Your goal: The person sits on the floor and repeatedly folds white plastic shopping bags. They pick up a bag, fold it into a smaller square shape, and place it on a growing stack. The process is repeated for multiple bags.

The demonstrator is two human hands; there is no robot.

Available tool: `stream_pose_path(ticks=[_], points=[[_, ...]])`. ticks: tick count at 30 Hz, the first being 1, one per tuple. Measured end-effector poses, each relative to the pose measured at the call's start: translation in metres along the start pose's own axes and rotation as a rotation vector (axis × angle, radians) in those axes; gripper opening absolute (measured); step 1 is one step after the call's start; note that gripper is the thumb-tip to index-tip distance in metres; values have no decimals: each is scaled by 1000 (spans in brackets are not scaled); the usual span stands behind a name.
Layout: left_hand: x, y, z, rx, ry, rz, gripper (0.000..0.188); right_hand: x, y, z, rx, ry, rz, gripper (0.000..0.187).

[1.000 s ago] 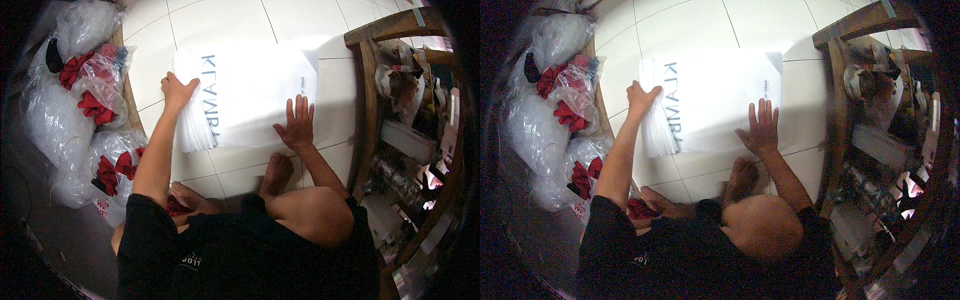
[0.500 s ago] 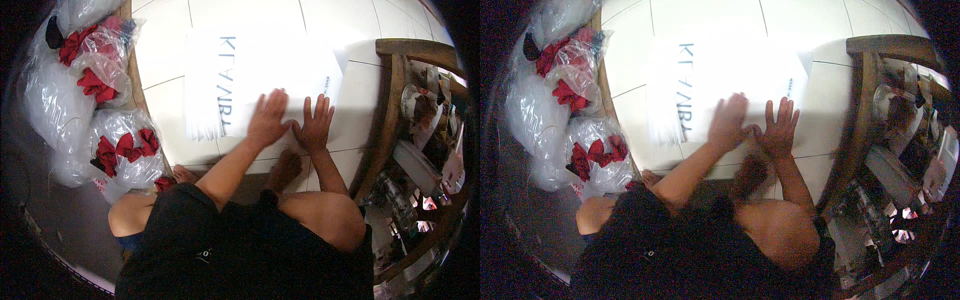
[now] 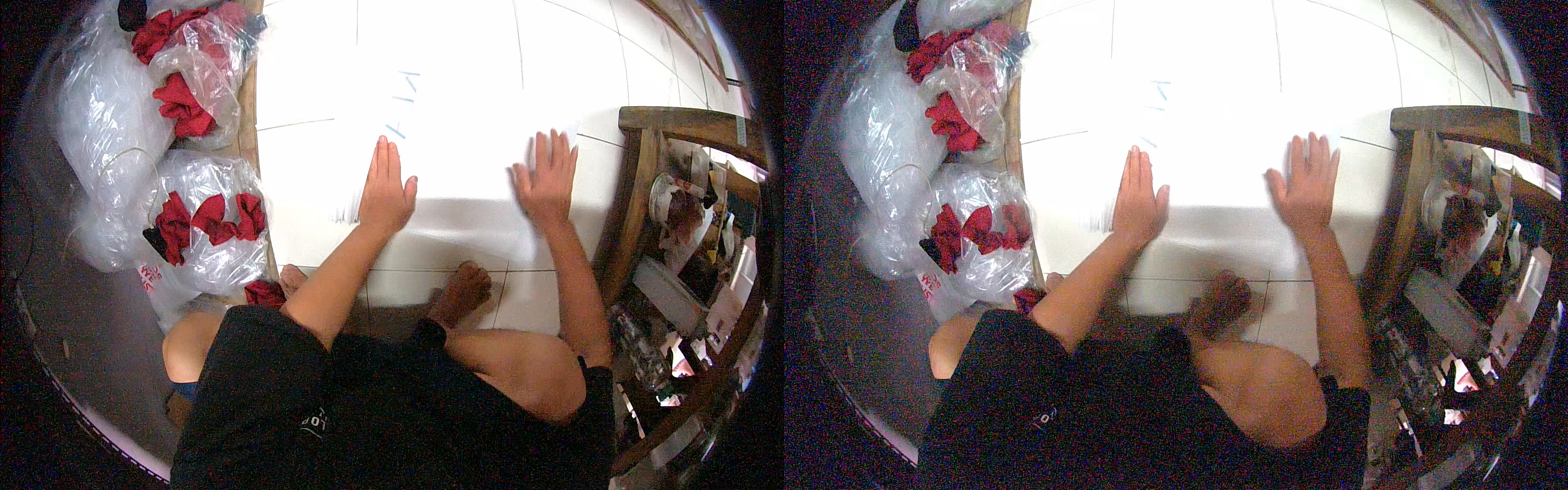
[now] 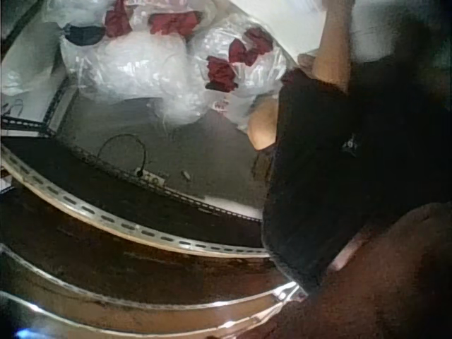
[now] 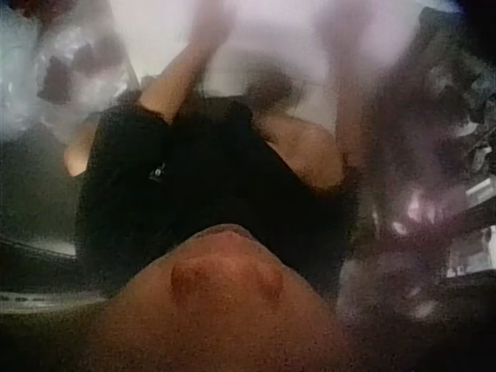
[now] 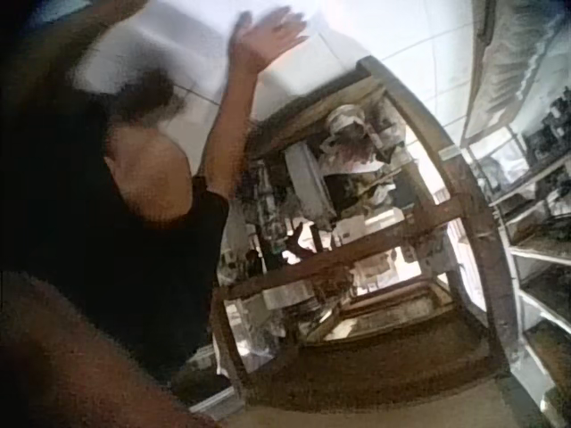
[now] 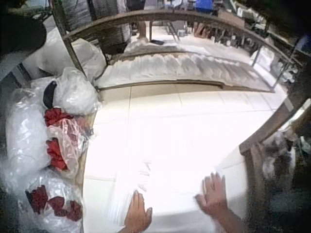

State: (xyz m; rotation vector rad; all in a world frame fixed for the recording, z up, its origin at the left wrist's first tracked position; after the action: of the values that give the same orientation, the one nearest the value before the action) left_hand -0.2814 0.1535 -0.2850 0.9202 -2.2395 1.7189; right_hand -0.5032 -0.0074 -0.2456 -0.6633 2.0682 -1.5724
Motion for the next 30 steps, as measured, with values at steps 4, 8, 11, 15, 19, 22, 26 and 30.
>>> stream_pose_path(ticks=[4, 8, 11, 15, 19, 22, 26, 30], points=[[15, 1, 10, 30, -95, -88, 73, 20, 6, 51, -38, -67, -25, 84], [88, 7, 56, 194, 247, -265, 75, 17, 19, 57, -79, -85, 66, 84], [177, 19, 115, -12, 455, -176, 72, 18, 31, 62, -138, -58, -34, 81], [158, 37, 137, -86, 434, -16, 76, 21, 32, 62, -85, -89, 4, 79], [92, 18, 137, -133, 239, 151, 82, 22, 28, 63, -137, -71, 23, 84], [33, -14, 134, -105, 87, 176, 85, 23, 31, 62, -169, -57, -1, 87], [15, -35, 127, 43, 166, -14, 85, 21, 27, 62, -151, -71, 17, 86], [13, -35, 126, 70, 143, -28, 82, 17, 26, 61, -121, -72, 2, 84]])
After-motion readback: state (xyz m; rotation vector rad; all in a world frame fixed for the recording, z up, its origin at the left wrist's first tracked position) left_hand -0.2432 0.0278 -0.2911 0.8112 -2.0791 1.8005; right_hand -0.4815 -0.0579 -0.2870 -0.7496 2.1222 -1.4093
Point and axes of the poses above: each hand's wrist, its own z-axis towards the middle knuckle, its own y-axis out of the palm, x = y × z, the point moved 10 cm from there along z, towards the middle knuckle, and after that the axes turned 15 degrees about -x, right-handed, at the moved point
